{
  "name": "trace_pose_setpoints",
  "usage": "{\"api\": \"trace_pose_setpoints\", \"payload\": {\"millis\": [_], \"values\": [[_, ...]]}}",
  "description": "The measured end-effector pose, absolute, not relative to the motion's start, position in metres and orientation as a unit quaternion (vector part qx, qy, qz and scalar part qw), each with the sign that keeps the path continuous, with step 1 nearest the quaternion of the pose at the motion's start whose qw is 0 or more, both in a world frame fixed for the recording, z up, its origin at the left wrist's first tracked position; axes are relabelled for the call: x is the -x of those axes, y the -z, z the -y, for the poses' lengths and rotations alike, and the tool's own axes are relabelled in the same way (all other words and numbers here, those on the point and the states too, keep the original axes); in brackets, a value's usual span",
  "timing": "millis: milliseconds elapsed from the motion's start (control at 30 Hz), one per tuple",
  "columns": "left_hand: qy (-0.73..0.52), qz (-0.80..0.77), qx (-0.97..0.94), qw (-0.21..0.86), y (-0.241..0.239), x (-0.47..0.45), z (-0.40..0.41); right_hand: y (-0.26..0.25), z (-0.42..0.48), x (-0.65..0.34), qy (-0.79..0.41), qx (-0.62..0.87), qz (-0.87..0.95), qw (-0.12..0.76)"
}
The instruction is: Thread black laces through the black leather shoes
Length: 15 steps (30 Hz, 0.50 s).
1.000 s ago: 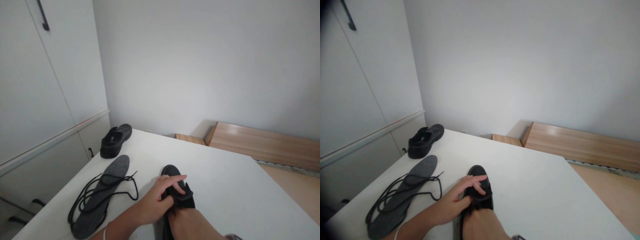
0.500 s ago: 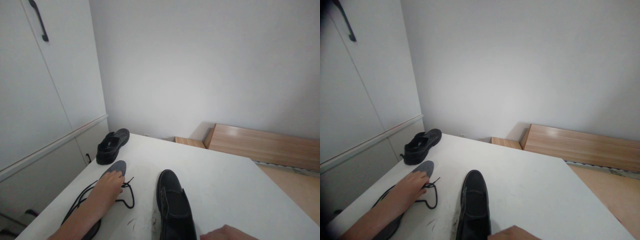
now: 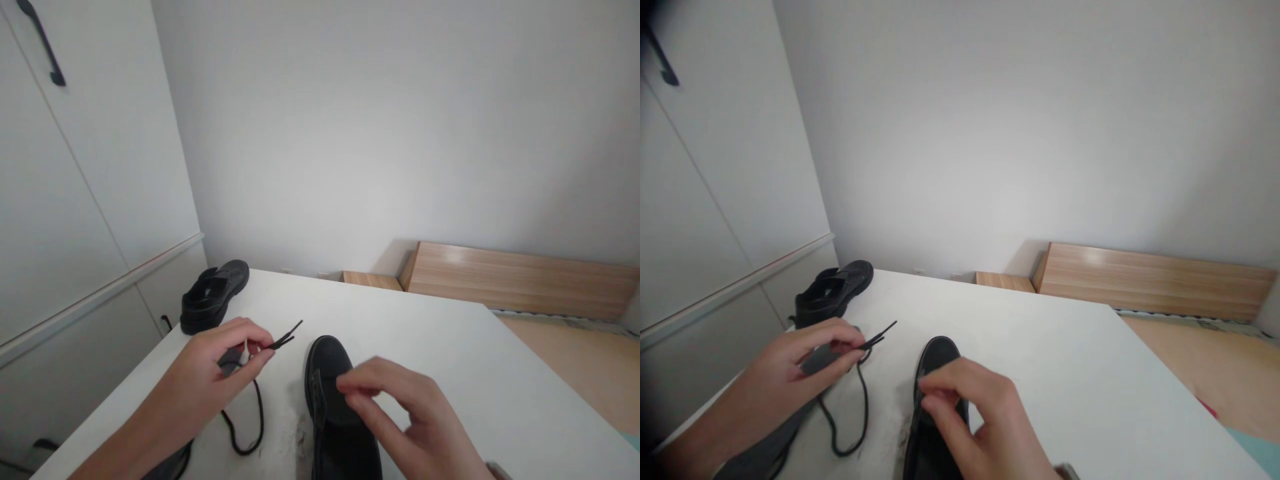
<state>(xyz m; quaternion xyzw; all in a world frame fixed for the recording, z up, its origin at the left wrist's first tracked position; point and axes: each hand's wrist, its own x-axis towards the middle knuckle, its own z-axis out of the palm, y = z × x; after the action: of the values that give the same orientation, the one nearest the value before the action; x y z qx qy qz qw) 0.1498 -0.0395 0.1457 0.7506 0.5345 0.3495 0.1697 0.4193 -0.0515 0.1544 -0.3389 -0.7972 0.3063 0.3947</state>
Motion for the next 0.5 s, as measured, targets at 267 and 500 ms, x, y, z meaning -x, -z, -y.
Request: {"api": "trace_pose_setpoints", "payload": {"millis": [267, 500], "values": [[-0.444, -0.371, -0.788, 0.208, -0.204, -0.208, 0.049, -0.182, 0.040, -0.382, -0.360, 0.256, 0.676, 0.589], [-0.633, -0.350, -0.560, 0.404, -0.197, -0.183, 0.028, -0.204, 0.019, -0.449, -0.460, 0.228, 0.470, 0.717]]}}
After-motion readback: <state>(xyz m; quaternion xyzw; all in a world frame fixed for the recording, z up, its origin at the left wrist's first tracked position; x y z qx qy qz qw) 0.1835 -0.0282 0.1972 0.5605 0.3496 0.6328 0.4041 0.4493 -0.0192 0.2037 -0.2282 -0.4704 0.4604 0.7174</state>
